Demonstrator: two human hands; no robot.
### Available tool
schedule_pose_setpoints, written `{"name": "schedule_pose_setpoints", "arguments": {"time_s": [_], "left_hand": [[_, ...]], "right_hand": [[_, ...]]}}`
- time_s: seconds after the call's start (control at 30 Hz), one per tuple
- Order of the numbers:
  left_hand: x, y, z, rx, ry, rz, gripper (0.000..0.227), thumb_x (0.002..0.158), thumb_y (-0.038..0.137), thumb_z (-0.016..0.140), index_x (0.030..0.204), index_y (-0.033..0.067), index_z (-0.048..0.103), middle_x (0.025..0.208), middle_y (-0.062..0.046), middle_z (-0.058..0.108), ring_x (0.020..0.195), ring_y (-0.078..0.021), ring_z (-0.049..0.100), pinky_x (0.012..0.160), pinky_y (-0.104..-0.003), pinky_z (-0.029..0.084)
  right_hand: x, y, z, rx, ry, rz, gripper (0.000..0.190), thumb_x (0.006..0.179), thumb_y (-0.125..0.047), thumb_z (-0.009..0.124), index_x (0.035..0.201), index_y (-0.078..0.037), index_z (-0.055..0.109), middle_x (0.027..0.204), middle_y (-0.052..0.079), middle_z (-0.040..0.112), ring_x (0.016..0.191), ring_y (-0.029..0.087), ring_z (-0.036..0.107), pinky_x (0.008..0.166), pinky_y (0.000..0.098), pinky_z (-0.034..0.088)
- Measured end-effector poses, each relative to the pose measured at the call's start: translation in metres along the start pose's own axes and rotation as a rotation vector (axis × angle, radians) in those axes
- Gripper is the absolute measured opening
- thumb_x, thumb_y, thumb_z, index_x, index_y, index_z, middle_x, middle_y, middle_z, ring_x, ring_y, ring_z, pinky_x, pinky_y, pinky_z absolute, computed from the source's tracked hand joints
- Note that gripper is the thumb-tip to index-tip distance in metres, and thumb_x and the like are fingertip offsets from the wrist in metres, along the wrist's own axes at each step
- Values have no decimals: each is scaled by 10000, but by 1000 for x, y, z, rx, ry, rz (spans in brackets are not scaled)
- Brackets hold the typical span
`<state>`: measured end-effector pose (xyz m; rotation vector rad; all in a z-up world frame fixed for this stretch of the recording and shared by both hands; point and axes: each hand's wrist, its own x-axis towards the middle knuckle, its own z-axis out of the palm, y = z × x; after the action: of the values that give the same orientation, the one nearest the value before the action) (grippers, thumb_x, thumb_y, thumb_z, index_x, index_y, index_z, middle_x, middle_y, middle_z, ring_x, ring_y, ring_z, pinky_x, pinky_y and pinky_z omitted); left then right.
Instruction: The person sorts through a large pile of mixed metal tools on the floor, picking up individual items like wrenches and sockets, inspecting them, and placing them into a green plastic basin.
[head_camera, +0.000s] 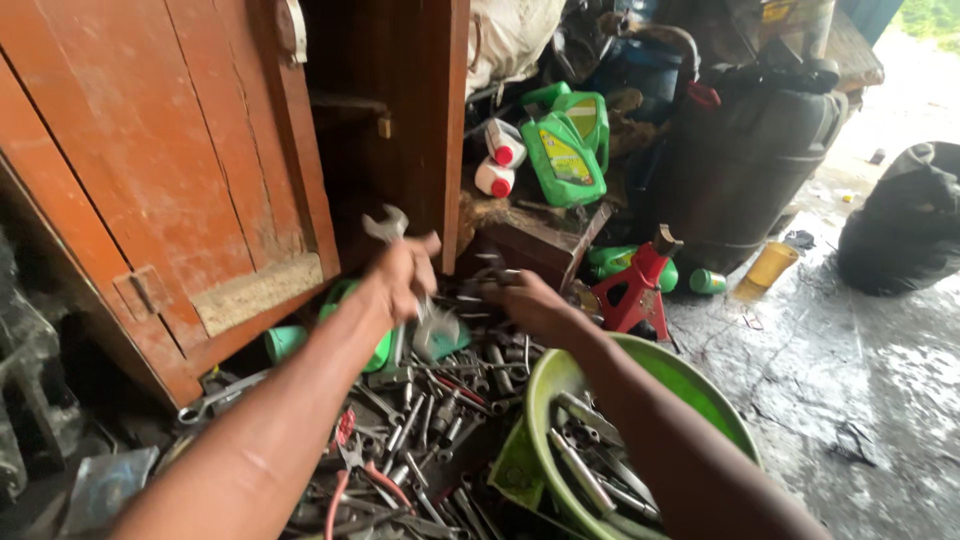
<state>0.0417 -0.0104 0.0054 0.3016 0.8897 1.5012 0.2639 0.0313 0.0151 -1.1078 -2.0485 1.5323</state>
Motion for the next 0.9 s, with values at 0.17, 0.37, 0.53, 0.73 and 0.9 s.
{"name": "schedule_pose_setpoints", "arguments": {"time_s": [0.17,0.37,0.53,0.73,0.9], "left_hand": [[-30,-46,-7,892,45,-9,205,830,111,790,894,40,608,550,28,394,389,-116,347,353,-300,292],[-37,-73,15,1070,-82,-214,129,889,163,721,892,40,758,554,5,455,400,-102,338,364,-280,274],[-39,-51,-12,1146,-296,-337,184,929,109,653,946,65,831,573,5,631,395,-82,333,362,-275,274],[-49,-22,-38,837,-693,-558,288,960,101,794,743,113,605,505,87,426,370,-44,322,345,-221,254],[-55,-38,-35,1350,-419,-381,235,871,153,801,773,111,591,570,21,528,410,-95,414,371,-265,316]], "right_hand": [[-5,3,-41,55,319,-130,490,1071,-419,563,919,23,713,647,28,568,588,154,484,572,385,413],[3,11,4,-736,275,-334,435,1039,-420,581,953,-16,715,808,156,658,723,338,688,692,454,530],[-23,11,1,-877,174,-552,237,934,-260,676,956,-25,702,1042,163,595,825,353,662,704,485,537],[-46,10,-23,-1186,188,-1032,47,867,-94,680,865,-47,676,1073,131,598,918,299,674,665,394,596],[-33,21,-60,-779,404,-516,172,926,-193,646,1013,-107,768,941,142,740,832,266,704,714,410,566]]}}
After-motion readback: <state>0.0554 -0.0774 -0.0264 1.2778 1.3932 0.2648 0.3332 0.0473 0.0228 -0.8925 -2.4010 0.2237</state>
